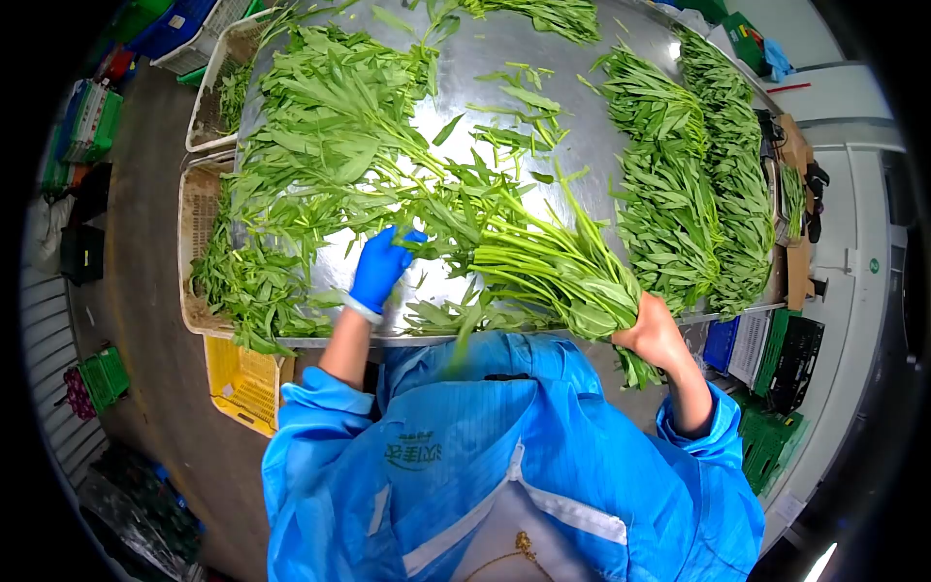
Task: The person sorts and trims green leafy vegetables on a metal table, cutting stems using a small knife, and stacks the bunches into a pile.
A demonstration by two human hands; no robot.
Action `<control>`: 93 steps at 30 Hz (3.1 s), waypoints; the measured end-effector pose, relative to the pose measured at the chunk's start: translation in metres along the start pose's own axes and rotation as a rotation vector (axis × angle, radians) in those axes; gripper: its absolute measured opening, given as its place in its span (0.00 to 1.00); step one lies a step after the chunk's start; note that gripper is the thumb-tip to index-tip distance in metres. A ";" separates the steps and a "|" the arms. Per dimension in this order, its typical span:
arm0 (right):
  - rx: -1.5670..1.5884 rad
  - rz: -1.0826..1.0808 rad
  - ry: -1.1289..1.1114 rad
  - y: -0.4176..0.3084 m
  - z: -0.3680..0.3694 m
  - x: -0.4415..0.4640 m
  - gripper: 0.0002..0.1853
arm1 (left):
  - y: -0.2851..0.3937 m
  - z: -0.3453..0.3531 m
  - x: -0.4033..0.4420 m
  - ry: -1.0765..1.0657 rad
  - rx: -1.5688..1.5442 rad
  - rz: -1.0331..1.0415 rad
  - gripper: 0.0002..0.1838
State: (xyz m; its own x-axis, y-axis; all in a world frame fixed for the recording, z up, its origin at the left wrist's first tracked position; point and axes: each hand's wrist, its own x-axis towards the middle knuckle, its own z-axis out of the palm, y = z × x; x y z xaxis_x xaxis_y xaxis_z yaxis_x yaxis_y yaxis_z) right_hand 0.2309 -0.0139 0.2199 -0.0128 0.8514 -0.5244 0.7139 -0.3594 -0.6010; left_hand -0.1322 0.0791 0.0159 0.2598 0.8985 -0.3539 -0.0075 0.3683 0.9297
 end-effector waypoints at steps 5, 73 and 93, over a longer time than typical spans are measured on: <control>-0.091 0.023 0.027 -0.011 0.013 0.003 0.23 | 0.055 0.065 -0.033 -0.088 -0.391 -0.333 0.18; -1.302 -0.843 0.157 -0.071 0.007 -0.006 0.34 | 0.089 0.079 -0.026 -0.463 0.334 0.518 0.10; -1.262 -1.001 0.157 -0.081 0.011 -0.002 0.30 | 0.068 0.098 0.020 -0.720 0.141 -0.035 0.22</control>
State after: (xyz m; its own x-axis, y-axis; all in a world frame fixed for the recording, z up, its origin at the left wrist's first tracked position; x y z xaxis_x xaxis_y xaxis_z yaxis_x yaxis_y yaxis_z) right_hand 0.1658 0.0096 0.2627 -0.7912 0.5961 -0.1363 0.5554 0.7938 0.2479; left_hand -0.0329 0.0989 0.0818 0.8279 0.4898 -0.2734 0.1237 0.3160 0.9407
